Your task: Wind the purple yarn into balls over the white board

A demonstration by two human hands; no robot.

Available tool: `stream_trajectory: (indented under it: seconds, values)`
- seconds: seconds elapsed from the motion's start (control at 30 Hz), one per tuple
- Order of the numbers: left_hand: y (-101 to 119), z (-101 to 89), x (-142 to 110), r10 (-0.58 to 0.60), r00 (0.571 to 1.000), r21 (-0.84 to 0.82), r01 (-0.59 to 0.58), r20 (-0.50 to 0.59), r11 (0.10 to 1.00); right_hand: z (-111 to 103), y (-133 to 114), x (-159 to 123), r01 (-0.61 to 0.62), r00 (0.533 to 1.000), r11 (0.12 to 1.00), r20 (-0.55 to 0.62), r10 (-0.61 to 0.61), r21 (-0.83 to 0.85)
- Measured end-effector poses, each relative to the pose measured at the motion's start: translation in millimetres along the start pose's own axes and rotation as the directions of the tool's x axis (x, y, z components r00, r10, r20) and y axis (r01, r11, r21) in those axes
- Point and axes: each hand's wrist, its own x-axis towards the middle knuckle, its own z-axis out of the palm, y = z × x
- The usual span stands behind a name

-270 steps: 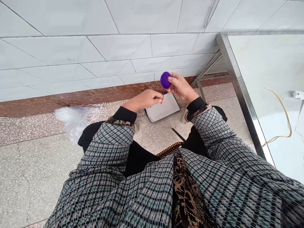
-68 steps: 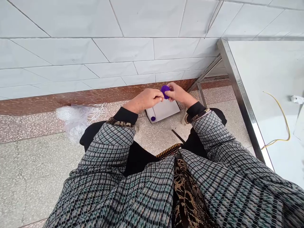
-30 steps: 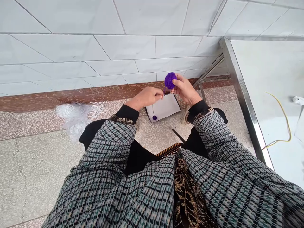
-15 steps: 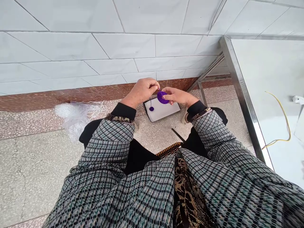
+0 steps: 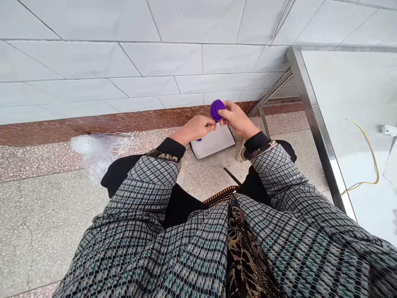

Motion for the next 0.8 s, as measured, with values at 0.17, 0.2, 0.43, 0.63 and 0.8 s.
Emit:
stream_trajectory:
  seconds: [0.17, 0.2, 0.43, 0.63, 0.8]
  values:
    - [14, -6.5, -8, 0.067, 0.986, 0.04, -0.073, 0.151, 0.996, -1, 9, 8, -0.045, 0.986, 0.976, -0.169, 0.008, -0.213]
    - [17, -10.7, -10, 0.061, 0.99, 0.044, -0.067, 0.128, 0.997, -1, 9, 8, -0.072, 0.985, 0.958, -0.173, 0.024, -0.279]
    - [11, -36.5, -13, -0.055, 0.979, 0.044, 0.065, -0.196, 0.997, -5, 0, -7, -0.051, 0.905, 0.962, 0.396, 0.158, -0.268]
    - [6, -21.8, -7, -0.057, 0.986, -0.002, 0.057, -0.154, 0.998, 0, -7, -5, 0.06, 0.973, 0.987, 0.212, -0.091, 0.149]
    - [19, -9.5, -9, 0.045, 0.993, 0.033, -0.049, 0.107, 0.998, 1, -4, 3, 0.071, 0.997, 0.995, -0.014, -0.07, 0.075]
